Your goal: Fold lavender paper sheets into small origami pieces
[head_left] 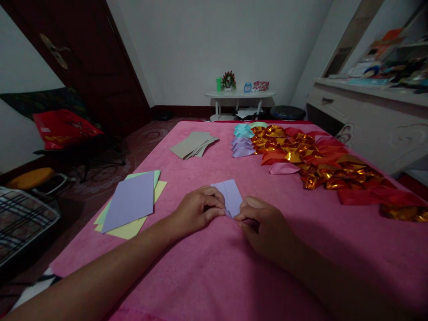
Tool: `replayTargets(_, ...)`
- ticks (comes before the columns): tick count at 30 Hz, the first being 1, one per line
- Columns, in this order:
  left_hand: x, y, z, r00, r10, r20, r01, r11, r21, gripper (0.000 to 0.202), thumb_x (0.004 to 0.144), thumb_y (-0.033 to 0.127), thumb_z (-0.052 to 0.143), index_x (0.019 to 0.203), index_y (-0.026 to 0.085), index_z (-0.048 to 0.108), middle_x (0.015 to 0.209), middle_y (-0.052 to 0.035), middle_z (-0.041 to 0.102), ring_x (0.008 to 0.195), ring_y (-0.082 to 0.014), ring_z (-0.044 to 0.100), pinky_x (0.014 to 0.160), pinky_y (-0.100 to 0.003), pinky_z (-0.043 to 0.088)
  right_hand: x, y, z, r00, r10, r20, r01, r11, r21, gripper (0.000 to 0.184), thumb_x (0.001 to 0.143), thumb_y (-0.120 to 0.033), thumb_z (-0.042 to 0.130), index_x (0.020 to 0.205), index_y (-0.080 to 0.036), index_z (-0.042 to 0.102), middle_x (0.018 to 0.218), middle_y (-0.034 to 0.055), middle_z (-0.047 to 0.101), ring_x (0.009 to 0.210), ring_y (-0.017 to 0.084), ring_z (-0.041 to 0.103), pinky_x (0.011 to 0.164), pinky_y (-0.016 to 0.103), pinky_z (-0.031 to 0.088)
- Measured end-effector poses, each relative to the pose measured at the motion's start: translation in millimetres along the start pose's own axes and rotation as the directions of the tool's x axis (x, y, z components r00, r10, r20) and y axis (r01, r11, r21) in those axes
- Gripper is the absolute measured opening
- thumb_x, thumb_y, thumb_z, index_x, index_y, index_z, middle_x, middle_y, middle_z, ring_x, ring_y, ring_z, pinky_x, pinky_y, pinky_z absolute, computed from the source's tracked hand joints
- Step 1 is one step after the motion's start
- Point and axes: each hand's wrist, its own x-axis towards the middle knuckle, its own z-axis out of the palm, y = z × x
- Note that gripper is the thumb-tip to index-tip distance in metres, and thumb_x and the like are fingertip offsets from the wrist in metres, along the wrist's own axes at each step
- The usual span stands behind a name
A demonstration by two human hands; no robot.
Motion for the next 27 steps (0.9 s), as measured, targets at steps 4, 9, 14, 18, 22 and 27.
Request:
replayTargets(4, 2.2, 1.2, 0.9, 0.999, -0.047, -0.008, 0.047, 0.999, 0.006, 0.01, 0.083, 0.022, 0.061, 0.076, 0.017, 0.067, 0.087, -0.0031, 0.064, 0.085, -0.0149, 0.058, 0.078, -0.028, 0.045, -1.8, -1.2, -0.6, 1.0, 0.001, 0.03, 0.0, 0.999, -0.036, 0.018, 0.07, -0.001, 0.051, 0.066, -0.018, 0.056, 0.07, 0.0004, 0.05, 0.069, 0.014, 0.047, 0.06, 0.027, 0.034)
replayTargets(9, 4.6, 3.8, 0.4, 0.998, -0.065, 0.017, 0.064, 0.997, 0.046, 0.012, 0.084, 0.02, 0.058, 0.075, 0.017, 0.065, 0.086, -0.0024, 0.063, 0.085, -0.0151, 0.056, 0.079, -0.028, 0.044, -2.0, -3.7, -1.2, 0.998, -0.018, 0.053, 0.023, 0.995, -0.096, 0.015, 0.072, -0.003, 0.051, 0.068, -0.017, 0.052, 0.071, 0.0008, 0.049, 0.071, 0.015, 0.045, 0.061, 0.028, 0.032)
replayTargets(14, 5.2, 3.1, 1.7, 0.996, -0.087, 0.006, 0.086, 0.994, 0.065, 0.012, 0.083, 0.024, 0.06, 0.074, 0.017, 0.062, 0.086, -0.0028, 0.061, 0.084, -0.0156, 0.055, 0.078, -0.029, 0.043, -3.5, -7.3, -1.5, 0.992, -0.063, 0.105, 0.085, 0.973, -0.216, 0.014, 0.078, -0.008, 0.05, 0.067, -0.017, 0.051, 0.074, 0.0026, 0.05, 0.07, 0.015, 0.043, 0.061, 0.029, 0.029)
replayTargets(18, 4.8, 1.1, 0.6, 0.998, -0.058, 0.021, 0.057, 0.998, 0.026, 0.012, 0.085, 0.022, 0.057, 0.074, 0.016, 0.06, 0.087, -0.0033, 0.06, 0.086, -0.0157, 0.055, 0.08, -0.028, 0.043, -6.7, -6.7, -0.8, 0.989, -0.101, 0.108, 0.124, 0.965, -0.232, 0.014, 0.079, -0.007, 0.048, 0.07, -0.017, 0.052, 0.076, 0.0033, 0.052, 0.071, 0.016, 0.044, 0.062, 0.03, 0.03)
replayTargets(22, 5.7, -2.4, -3.0, 0.997, -0.021, 0.072, 0.026, 0.997, -0.067, 0.016, 0.088, 0.022, 0.053, 0.074, 0.016, 0.06, 0.088, -0.0046, 0.059, 0.086, -0.0151, 0.055, 0.081, -0.028, 0.043, -8.9, -3.7, 1.0, 0.994, -0.082, 0.075, 0.093, 0.982, -0.163, 0.012, 0.078, -0.007, 0.049, 0.073, -0.018, 0.053, 0.076, 0.0031, 0.053, 0.072, 0.016, 0.046, 0.063, 0.029, 0.033)
replayTargets(27, 5.1, -3.1, -6.0, 0.995, -0.017, 0.093, 0.027, 0.993, -0.114, 0.017, 0.088, 0.026, 0.054, 0.076, 0.015, 0.061, 0.089, -0.0053, 0.059, 0.086, -0.0149, 0.055, 0.081, -0.028, 0.043, -10.0, -3.1, 1.4, 0.998, -0.045, 0.042, 0.051, 0.99, -0.132, 0.016, 0.077, -0.006, 0.05, 0.085, -0.018, 0.058, 0.08, 0.0043, 0.055, 0.074, 0.017, 0.048, 0.065, 0.03, 0.036)
